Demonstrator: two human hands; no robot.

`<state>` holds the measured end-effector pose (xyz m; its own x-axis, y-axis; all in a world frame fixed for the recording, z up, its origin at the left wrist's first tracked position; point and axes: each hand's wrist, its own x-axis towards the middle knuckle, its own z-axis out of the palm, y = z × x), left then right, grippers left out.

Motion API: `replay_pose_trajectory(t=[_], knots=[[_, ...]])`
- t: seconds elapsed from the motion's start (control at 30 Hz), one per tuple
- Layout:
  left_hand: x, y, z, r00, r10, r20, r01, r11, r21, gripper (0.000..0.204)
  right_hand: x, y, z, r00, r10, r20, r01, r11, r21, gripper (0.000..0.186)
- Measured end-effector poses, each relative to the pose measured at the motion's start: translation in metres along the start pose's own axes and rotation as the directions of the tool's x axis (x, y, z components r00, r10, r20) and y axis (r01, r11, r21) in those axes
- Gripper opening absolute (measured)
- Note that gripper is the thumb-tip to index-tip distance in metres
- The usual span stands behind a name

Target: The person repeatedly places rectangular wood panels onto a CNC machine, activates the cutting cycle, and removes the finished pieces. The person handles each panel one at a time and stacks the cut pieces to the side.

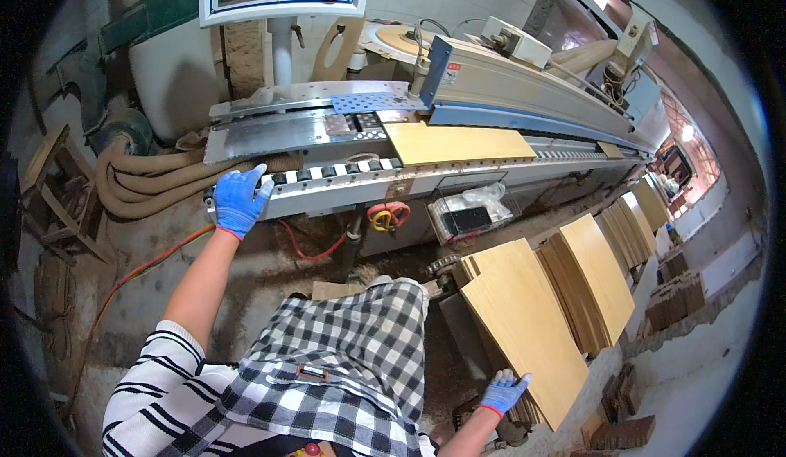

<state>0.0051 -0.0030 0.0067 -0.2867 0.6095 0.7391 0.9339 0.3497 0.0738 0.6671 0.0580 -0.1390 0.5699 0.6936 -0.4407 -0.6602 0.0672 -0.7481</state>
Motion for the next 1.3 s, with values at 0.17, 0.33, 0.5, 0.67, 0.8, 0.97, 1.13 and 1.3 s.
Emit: replay_pose_trajectory(t=[0.17, 0.33, 0.5, 0.67, 0.8, 0.97, 1.13, 1.3], knots=[[0.002, -0.004, 0.002, 0.998, 0.036, -0.047, -0.04, 0.996, -0.079, 0.033, 0.005, -0.01, -0.015, 0.986, 0.08, 0.145, -0.071, 0.995, -0.064, 0.04], [0.003, -0.005, -0.004, 0.998, 0.026, 0.06, -0.02, 0.996, -0.092, 0.035, -0.03, -0.004, -0.018, 0.896, 0.141, 0.422, -0.126, 0.99, -0.063, 0.024], [-0.008, -0.015, -0.004, 0.994, 0.096, 0.061, -0.085, 0.984, -0.156, 0.049, -0.058, 0.007, -0.013, 0.831, 0.125, 0.541, -0.063, 0.989, -0.13, 0.03], [-0.025, 0.02, -0.052, 0.975, 0.168, 0.148, -0.111, 0.936, -0.333, 0.069, -0.11, 0.03, 0.051, 0.66, 0.243, 0.711, -0.169, 0.97, -0.174, 0.05], [-0.04, 0.045, -0.091, 0.929, 0.325, 0.18, -0.225, 0.878, -0.423, 0.079, -0.153, 0.065, 0.132, 0.466, 0.39, 0.794, -0.256, 0.919, -0.3, 0.051], [-0.067, 0.022, -0.1, 0.953, 0.228, 0.2, -0.185, 0.959, -0.214, 0.068, -0.208, 0.119, 0.221, 0.242, 0.556, 0.795, -0.253, 0.827, -0.501, 0.044], [-0.088, -0.029, -0.106, 0.989, 0.022, 0.149, 0.005, 0.984, -0.178, 0.058, -0.247, 0.175, 0.284, -0.065, 0.627, 0.776, -0.246, 0.744, -0.621, 0.039], [-0.084, -0.065, -0.09, 0.987, -0.118, 0.106, 0.127, 0.989, -0.082, 0.057, -0.269, 0.213, 0.322, -0.139, 0.679, 0.721, -0.289, 0.669, -0.685, 0.036]])
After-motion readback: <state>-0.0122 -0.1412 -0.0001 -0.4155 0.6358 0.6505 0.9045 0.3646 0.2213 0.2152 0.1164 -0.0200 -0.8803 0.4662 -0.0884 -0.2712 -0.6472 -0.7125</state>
